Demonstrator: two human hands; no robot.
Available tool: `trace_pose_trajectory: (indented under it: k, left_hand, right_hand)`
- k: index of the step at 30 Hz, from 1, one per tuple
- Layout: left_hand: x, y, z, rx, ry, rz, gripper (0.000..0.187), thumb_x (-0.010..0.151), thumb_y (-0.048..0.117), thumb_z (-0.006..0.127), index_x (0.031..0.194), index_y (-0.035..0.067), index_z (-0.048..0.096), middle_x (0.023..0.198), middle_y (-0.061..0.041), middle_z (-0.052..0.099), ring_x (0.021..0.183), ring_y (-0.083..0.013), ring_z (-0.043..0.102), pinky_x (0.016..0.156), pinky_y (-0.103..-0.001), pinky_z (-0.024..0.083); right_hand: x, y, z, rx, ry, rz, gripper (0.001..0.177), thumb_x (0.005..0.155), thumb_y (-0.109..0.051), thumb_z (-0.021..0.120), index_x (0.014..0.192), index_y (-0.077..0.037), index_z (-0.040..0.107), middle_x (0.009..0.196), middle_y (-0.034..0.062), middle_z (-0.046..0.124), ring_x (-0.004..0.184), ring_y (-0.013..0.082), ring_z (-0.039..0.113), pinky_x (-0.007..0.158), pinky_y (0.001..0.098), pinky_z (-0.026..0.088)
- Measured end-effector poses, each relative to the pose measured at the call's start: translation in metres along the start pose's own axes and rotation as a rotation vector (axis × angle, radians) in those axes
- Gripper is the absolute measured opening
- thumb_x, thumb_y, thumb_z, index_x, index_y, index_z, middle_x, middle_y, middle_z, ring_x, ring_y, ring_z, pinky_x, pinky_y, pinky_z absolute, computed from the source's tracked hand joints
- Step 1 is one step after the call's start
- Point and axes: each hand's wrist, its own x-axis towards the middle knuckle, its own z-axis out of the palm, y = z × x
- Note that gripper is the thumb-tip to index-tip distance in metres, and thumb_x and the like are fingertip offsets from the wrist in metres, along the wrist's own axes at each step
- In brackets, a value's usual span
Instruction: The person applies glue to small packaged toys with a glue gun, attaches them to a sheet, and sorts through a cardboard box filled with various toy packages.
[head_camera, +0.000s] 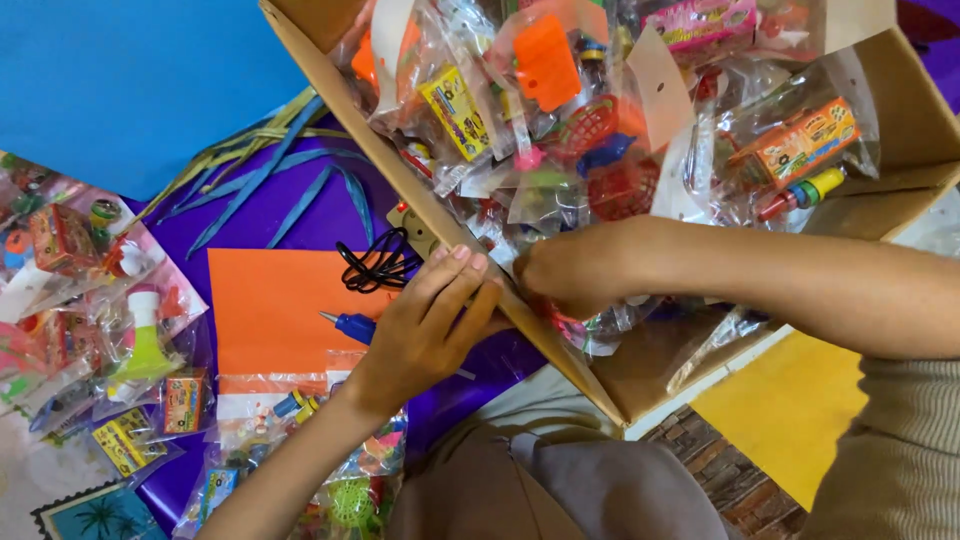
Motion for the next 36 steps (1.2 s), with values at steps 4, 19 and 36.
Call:
trace_pose_trajectory:
  k: [4, 19, 36]
  left_hand:
    - [0.001, -0.002, -0.001, 0.006, 0.01, 0.006, 0.015, 0.089, 0.02, 0.082, 0.089, 0.007, 0.074, 0.101, -0.015, 0.075, 0.092, -0.0297, 0.076, 0.091, -0.042, 0.064]
    - [-0.014, -0.001, 0.009, -0.03, 0.076, -0.024, 0.017, 0.086, 0.021, 0.085, 0.092, 0.006, 0.079, 0.107, -0.017, 0.076, 0.093, -0.032, 0.076, 0.09, -0.043, 0.064]
    - [-0.027, -0.003, 0.01, -0.067, 0.006, -0.001, 0.029, 0.089, 0.028, 0.083, 0.105, 0.005, 0.079, 0.115, -0.019, 0.074, 0.105, -0.0365, 0.073, 0.097, -0.049, 0.061]
  right_hand:
    - [0.022, 0.014, 0.03, -0.354, 0.082, 0.094, 0.022, 0.093, -0.033, 0.069, 0.107, -0.019, 0.076, 0.117, 0.0015, 0.062, 0.111, 0.029, 0.061, 0.074, 0.04, 0.06]
    - [-0.004, 0.013, 0.009, -0.613, 0.431, 0.33, 0.018, 0.092, -0.024, 0.063, 0.102, -0.023, 0.078, 0.096, 0.0032, 0.078, 0.111, 0.0262, 0.061, 0.09, 0.0454, 0.046]
    - [0.009, 0.017, 0.003, -0.662, 0.844, 0.151, 0.013, 0.085, -0.016, 0.065, 0.093, -0.023, 0.073, 0.085, 0.0053, 0.068, 0.092, 0.0291, 0.057, 0.064, 0.0441, 0.048]
